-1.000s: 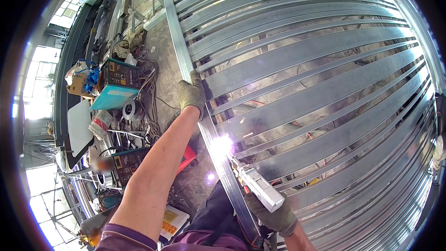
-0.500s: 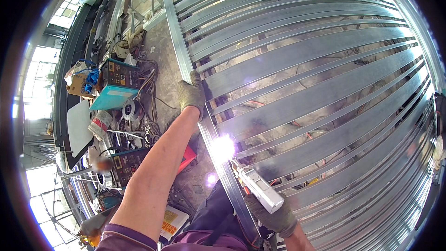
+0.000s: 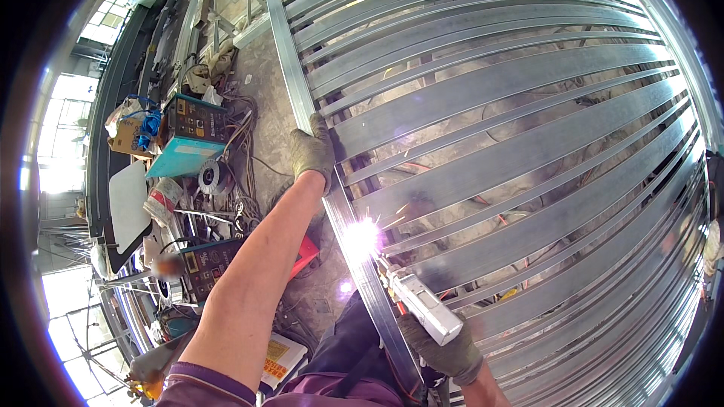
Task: The person welds a metal frame using a handheld welding torch. They move the torch along the joints of the frame, creating sparks and fusing the metal pieces together.
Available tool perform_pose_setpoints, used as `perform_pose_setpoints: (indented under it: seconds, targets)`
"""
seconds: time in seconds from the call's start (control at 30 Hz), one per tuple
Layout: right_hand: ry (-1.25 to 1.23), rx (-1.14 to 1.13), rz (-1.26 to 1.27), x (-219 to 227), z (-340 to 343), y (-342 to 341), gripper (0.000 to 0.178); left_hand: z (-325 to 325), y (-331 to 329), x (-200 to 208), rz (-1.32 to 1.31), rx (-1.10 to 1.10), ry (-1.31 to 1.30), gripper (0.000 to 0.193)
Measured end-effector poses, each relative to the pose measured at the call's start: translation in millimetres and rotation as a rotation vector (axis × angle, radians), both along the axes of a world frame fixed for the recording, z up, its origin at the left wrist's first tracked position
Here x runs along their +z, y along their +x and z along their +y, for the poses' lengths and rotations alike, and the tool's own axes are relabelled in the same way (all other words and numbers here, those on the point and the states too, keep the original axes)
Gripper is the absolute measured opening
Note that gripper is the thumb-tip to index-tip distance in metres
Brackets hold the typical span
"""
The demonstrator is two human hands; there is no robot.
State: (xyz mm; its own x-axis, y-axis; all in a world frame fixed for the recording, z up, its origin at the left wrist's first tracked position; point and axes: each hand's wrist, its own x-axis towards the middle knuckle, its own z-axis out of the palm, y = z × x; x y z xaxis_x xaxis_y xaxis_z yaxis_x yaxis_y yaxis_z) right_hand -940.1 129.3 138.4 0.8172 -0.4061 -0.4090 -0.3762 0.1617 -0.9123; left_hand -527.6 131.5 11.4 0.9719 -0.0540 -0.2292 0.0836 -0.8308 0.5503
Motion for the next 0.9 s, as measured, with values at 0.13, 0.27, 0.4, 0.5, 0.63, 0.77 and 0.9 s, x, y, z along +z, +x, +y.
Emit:
perform_pose_setpoints:
  seconds: [0.13,0.27,0.4,0.5,0.63,0.77,0.9]
  targets:
    - [0.126,-0.086,0.041,5,6,-12,0.035,-2,1,-3,-0.030,-0.003,-0.001,0.074]
    - [0.113,-0.099,0.017,10,3,-24,0.035,1,0,2,-0.012,0.017,-0.036,0.078]
    - [0.242,-0.129,0.101,5,7,-38,0.036,-4,-7,18,-0.005,-0.015,0.025,0.080]
    - [0.076,-0.072,-0.005,-1,10,-39,0.028,-5,-11,30,0.045,0.004,0.003,0.080]
    - [0.176,-0.096,0.035,-3,13,-42,0.030,-4,-11,30,0.038,-0.001,0.011,0.077]
    - [0.158,-0.080,0.010,-9,14,-40,0.035,-4,-12,28,0.020,-0.012,0.035,0.077]
    - [0.102,-0.037,-0.001,-15,15,-42,0.037,-4,-13,31,0.024,-0.009,0.038,0.079]
